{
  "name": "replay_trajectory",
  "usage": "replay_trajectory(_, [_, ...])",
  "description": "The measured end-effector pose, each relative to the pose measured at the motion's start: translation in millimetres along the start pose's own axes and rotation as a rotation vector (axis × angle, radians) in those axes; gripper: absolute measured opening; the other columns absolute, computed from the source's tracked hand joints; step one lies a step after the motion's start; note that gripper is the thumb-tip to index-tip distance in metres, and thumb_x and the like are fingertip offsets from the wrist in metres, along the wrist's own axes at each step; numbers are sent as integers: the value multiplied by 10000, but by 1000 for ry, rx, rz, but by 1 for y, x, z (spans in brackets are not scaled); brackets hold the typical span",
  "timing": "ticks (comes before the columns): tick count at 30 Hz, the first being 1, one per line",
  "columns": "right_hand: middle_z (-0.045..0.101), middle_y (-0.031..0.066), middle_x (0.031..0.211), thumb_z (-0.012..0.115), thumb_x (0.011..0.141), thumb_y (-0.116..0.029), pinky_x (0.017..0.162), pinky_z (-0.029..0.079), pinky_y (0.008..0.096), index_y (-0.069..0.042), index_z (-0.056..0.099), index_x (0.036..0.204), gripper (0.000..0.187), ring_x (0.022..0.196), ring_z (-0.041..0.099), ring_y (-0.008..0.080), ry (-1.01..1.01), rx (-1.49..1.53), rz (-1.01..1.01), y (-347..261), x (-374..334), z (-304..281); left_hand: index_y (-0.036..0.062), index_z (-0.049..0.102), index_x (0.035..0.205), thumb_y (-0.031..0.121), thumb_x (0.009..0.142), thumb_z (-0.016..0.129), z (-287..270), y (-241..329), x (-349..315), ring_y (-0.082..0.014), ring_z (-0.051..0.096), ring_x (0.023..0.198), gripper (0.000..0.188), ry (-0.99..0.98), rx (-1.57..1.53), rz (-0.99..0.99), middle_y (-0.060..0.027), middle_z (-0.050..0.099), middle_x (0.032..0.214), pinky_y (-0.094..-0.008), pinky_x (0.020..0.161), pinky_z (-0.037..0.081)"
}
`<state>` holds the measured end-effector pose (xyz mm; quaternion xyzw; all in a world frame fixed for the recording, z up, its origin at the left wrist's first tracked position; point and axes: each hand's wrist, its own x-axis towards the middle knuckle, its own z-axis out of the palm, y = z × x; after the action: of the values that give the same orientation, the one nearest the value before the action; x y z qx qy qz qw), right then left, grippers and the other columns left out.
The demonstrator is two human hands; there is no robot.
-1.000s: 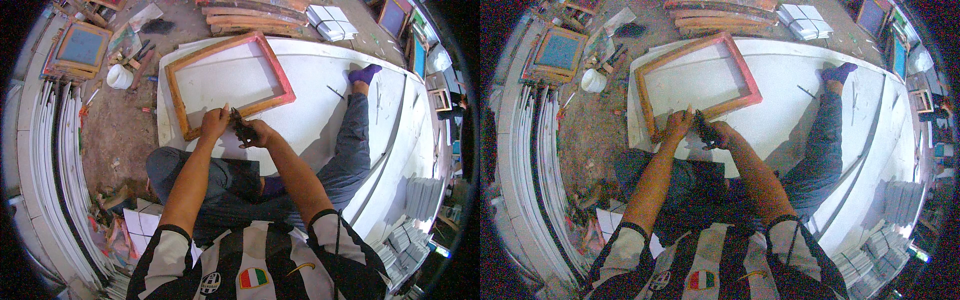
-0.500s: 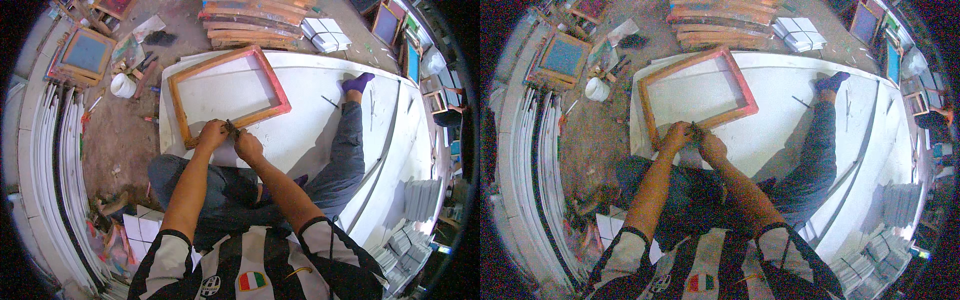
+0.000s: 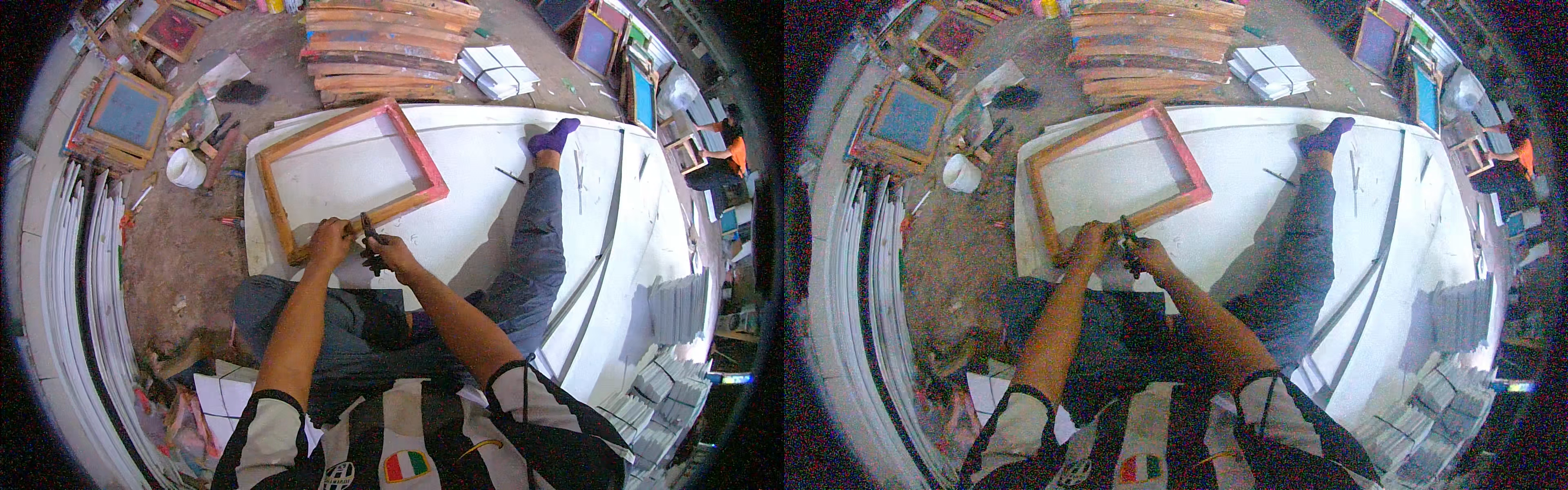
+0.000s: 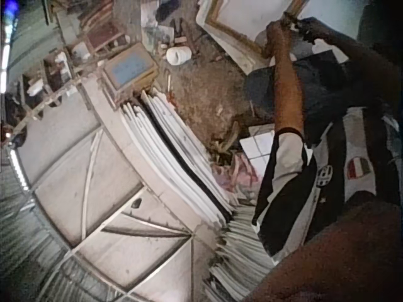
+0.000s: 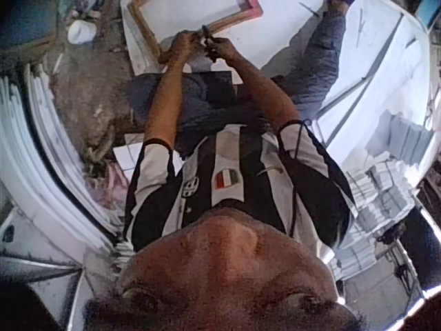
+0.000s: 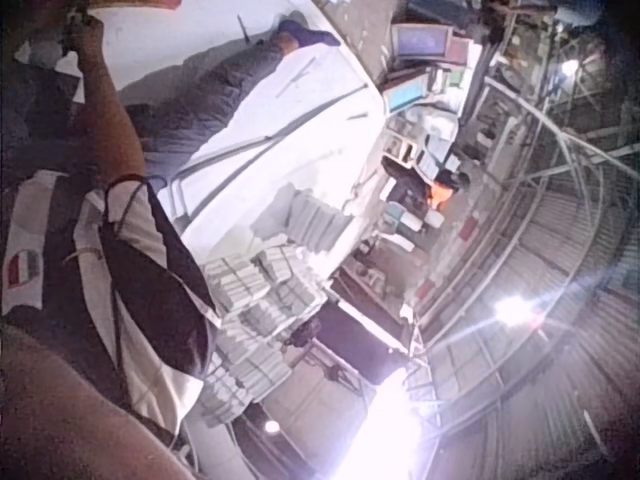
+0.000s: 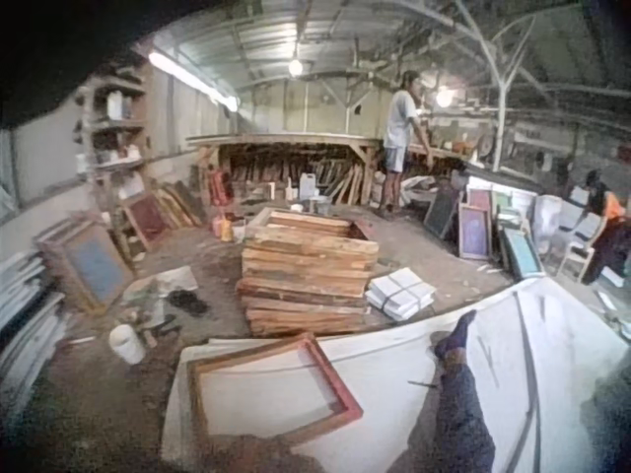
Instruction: The person sits on the floor and uses pliers to trim the edges of a wooden frame that has a white mesh screen attached. The person holds the frame steady with one hand while using the pliers to cut or remove material along the frame's perimeter.
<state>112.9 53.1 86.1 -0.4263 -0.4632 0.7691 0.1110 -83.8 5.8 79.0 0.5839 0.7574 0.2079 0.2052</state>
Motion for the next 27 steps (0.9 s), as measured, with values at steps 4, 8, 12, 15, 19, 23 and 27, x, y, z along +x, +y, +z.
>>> replay_trajectory(4, [685,115,1046,582,1014,-399,763,574,397,10,579,1235,465,838,681,242,-122,76,11,3,-12,-14,54,720,1075,201,790,786,7,-6,-1,-361,622,1051,328,-22,1,61,-163,682,1048,-467,929,503])
replay_trajectory(8, [674,118,1086,541,1035,-377,819,566,405,-9,561,1258,431,921,678,258,-65,138,52,11,-21,-22,45,715,1094,219,800,785,9,-9,2,-357,617,1064,348,-55,-114,60,-175,682,1056,-461,942,498])
replay_trajectory(12, [676,144,1120,504,1051,-358,828,573,425,-4,533,1324,448,982,689,291,-161,223,123,9,-27,-24,51,715,1125,228,807,782,12,-16,-1,-358,617,1075,370,-46,-70,34,-171,686,1076,-455,959,496])
replay_trajectory(15, [674,163,1161,497,1051,-373,812,578,441,10,508,1362,493,1010,690,303,-206,281,133,12,-28,-22,46,717,1125,228,796,789,15,-19,0,-365,615,1081,383,-50,-95,9,-176,689,1079,-456,966,493])
replay_trajectory(19, [669,176,1173,478,1054,-390,786,582,457,28,501,1359,518,1010,688,316,-191,312,140,1,-24,-13,39,712,1139,211,786,789,13,-14,0,-370,614,1085,400,-41,-122,28,-180,691,1095,-454,974,490])
replay_trajectory(23, [673,174,1137,468,1057,-393,766,585,463,31,524,1311,497,978,687,324,-217,171,154,-11,-15,-7,38,710,1145,167,786,776,16,-21,1,-371,615,1085,387,-27,-89,67,-178,692,1109,-451,978,489])
replay_trajectory(27, [708,157,1040,556,1002,-480,749,610,426,27,644,1166,541,857,714,271,-178,224,138,-4,-2,-10,37,710,1140,153,782,776,17,-15,1,-367,614,1089,382,21,-65,94,-176,689,1120,-448,982,489])
